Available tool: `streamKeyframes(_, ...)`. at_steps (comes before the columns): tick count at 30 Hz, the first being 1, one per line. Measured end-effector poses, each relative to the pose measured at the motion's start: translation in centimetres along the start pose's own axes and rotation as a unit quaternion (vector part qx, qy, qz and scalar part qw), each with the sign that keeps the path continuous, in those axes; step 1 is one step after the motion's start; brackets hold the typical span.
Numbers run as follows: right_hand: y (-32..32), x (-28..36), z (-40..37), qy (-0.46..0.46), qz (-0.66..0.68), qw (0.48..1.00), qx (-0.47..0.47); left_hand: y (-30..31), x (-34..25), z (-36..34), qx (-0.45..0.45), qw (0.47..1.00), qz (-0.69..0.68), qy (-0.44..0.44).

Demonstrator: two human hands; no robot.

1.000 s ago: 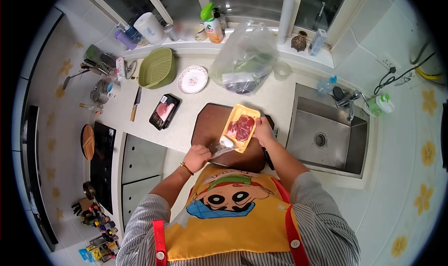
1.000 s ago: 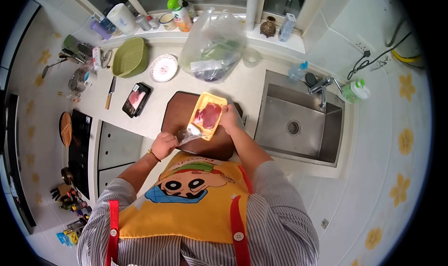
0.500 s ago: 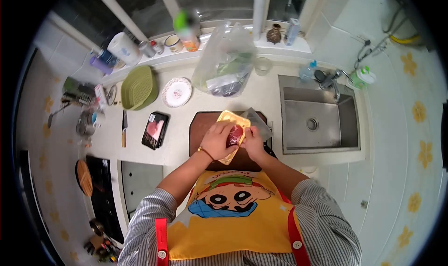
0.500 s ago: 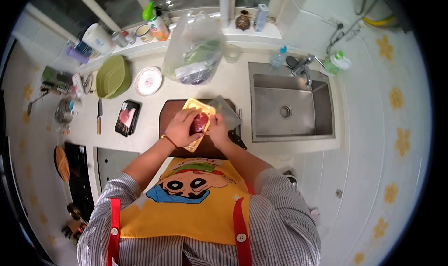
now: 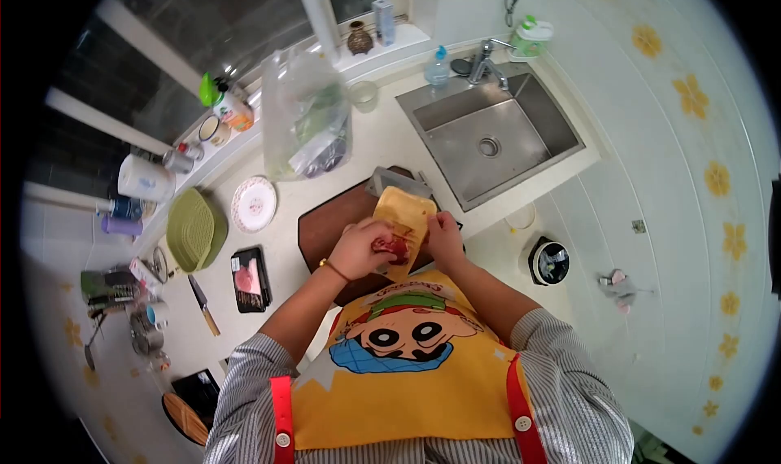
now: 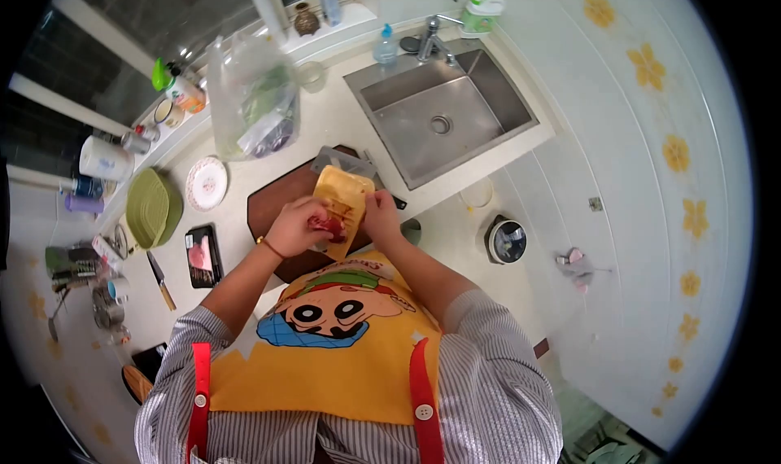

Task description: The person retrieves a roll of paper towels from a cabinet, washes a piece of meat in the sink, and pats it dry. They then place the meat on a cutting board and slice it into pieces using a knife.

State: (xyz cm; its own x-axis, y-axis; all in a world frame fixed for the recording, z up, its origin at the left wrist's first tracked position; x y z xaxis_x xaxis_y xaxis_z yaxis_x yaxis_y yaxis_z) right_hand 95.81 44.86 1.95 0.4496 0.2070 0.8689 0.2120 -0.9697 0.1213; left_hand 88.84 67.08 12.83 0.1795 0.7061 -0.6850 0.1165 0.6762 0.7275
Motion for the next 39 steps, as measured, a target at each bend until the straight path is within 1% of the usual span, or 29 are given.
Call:
streamKeyframes(1, 1.2, 1.2, -0.2, 0.001, 0.006, 1.000, -0.008, 0.0, -0.2, 0.0, 0.024, 0.999, -0.022, 0.010)
streamKeyframes(3, 3.7, 2.1, -0.1, -0.031, 0.187, 0.982, 0.004, -0.6, -1.4, 0.4, 0.057, 0.997, -0.044, 0.016)
streamKeyframes(5, 6.5, 2.2, 0.2, -0.028, 0.193, 0.981, 0.008, -1.1, -3.3, 1.1, -0.053, 0.986, -0.160, 0.017)
streamKeyframes(7, 9.5, 2.7, 0.6, -0.042, 0.206, 0.978, 0.006, -2.5, -3.5, 2.4, -0.035, 0.991, -0.130, 0.010)
streamKeyframes(8, 11.1, 2.6, 1.1, -0.040, 0.210, 0.977, 0.003, -3.5, -3.9, 3.3, -0.058, 0.967, -0.239, 0.059)
streamKeyframes(9, 13.0, 2.4, 1.5, -0.037, 0.221, 0.975, -0.008, -4.6, -4.4, 4.3, -0.080, 0.929, -0.345, 0.109)
streamKeyframes(10, 15.0, 2.0, 1.9, -0.035, 0.230, 0.972, -0.020, -5.1, -5.2, 5.9, -0.070, 0.896, -0.428, 0.098)
streamKeyframes(13, 22.2, 0.1, 4.0, -0.044, 0.251, 0.967, -0.024, -8.3, -5.2, 10.7, -0.138, 0.867, -0.466, 0.112)
streamKeyframes(14, 25.0, -0.7, 4.8, -0.044, 0.257, 0.965, -0.042, -8.8, -7.2, 12.6, -0.148, 0.834, -0.515, 0.128)
streamKeyframes(15, 27.5, -1.4, 5.8, -0.046, 0.274, 0.960, -0.027, -9.5, -9.3, 14.6, -0.157, 0.798, -0.562, 0.147)
streamKeyframes(16, 29.7, -2.0, 6.7, -0.052, 0.292, 0.955, -0.003, -10.0, -11.5, 16.3, -0.187, 0.788, -0.561, 0.168)
streamKeyframes(17, 31.1, -2.4, 7.3, -0.062, 0.300, 0.952, -0.002, -11.1, -10.2, 17.1, -0.232, 0.769, -0.555, 0.216)
streamKeyframes(19, 32.9, -1.7, 9.8, -0.069, 0.285, 0.954, -0.057, -12.6, -7.8, 17.6, -0.288, 0.756, -0.535, 0.244)
streamKeyframes(20, 34.3, -2.2, 10.9, -0.075, 0.302, 0.949, -0.047, -12.9, -6.6, 17.3, -0.305, 0.755, -0.524, 0.250)
streamKeyframes(22, 37.0, -5.4, 13.7, -0.071, 0.355, 0.929, -0.075, -14.3, -3.9, 15.5, -0.347, 0.697, -0.512, 0.364)
streamKeyframes(23, 39.1, -5.8, 14.3, -0.074, 0.374, 0.921, -0.075, -15.3, -2.4, 14.2, -0.363, 0.693, -0.503, 0.367)
streamKeyframes(25, 43.9, -5.5, 13.5, -0.065, 0.409, 0.907, -0.075, -17.4, -0.2, 9.8, -0.377, 0.634, -0.508, 0.444)
streamKeyframes(26, 46.7, -5.6, 12.8, -0.064, 0.379, 0.921, -0.058, -17.9, -0.2, 7.8, -0.384, 0.630, -0.504, 0.449)
streamKeyframes(28, 52.0, -7.9, 11.3, -0.075, 0.382, 0.910, -0.144, -20.3, -0.4, 4.6, -0.359, 0.563, -0.592, 0.451)
streamKeyframes(29, 54.6, -10.0, 10.5, -0.077, 0.374, 0.909, -0.165, -21.1, 0.9, 2.2, -0.329, 0.586, -0.580, 0.460)
streamKeyframes(30, 57.6, -13.0, 9.4, -0.093, 0.341, 0.904, -0.242, -21.4, 1.0, 1.4, -0.326, 0.576, -0.595, 0.455)
streamKeyframes(31, 60.7, -15.9, 7.9, -0.108, 0.306, 0.892, -0.315, -21.4, 0.9, 0.9, -0.316, 0.592, -0.597, 0.440)
streamKeyframes(32, 63.5, -18.5, 6.5, -0.109, 0.298, 0.887, -0.334, -21.2, 0.8, 0.8, -0.335, 0.574, -0.600, 0.445)
streamKeyframes(33, 65.7, -21.1, 5.2, -0.111, 0.284, 0.869, -0.390, -21.1, 1.9, 0.1, -0.347, 0.559, -0.607, 0.445)
streamKeyframes(34, 67.5, -23.2, 4.3, -0.111, 0.271, 0.849, -0.440, -20.6, 2.1, -0.2, -0.359, 0.562, -0.602, 0.439)
streamKeyframes(35, 69.3, -25.2, 3.7, -0.111, 0.271, 0.848, -0.442, -20.1, 1.7, 0.1, -0.365, 0.566, -0.590, 0.445)
streamKeyframes(37, 71.9, -28.3, 2.9, -0.203, 0.226, 0.825, -0.476, -19.1, 1.7, -0.5, -0.363, 0.588, -0.557, 0.460)
streamKeyframes(38, 72.2, -28.9, 3.0, -0.222, 0.227, 0.818, -0.479, -18.6, 1.7, -0.4, -0.364, 0.590, -0.553, 0.463)
streamKeyframes(39, 72.6, -29.6, 3.4, -0.227, 0.228, 0.818, -0.477, -18.2, 1.6, -0.6, -0.377, 0.582, -0.526, 0.493)
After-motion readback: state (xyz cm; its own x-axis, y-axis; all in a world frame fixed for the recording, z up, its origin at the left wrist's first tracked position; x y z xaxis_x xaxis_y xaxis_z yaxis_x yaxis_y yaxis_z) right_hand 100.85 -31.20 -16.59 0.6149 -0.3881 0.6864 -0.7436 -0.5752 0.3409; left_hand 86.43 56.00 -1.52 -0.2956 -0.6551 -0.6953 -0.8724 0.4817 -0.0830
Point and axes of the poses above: each hand's wrist, its own z-axis towards the middle knuckle, its own y-axis out of the back of the hand, x = y × z, the point moved 1 cm from there along z, towards the middle knuckle, and after that the axes turned 1 degree about -z, right-handed, at the moved point
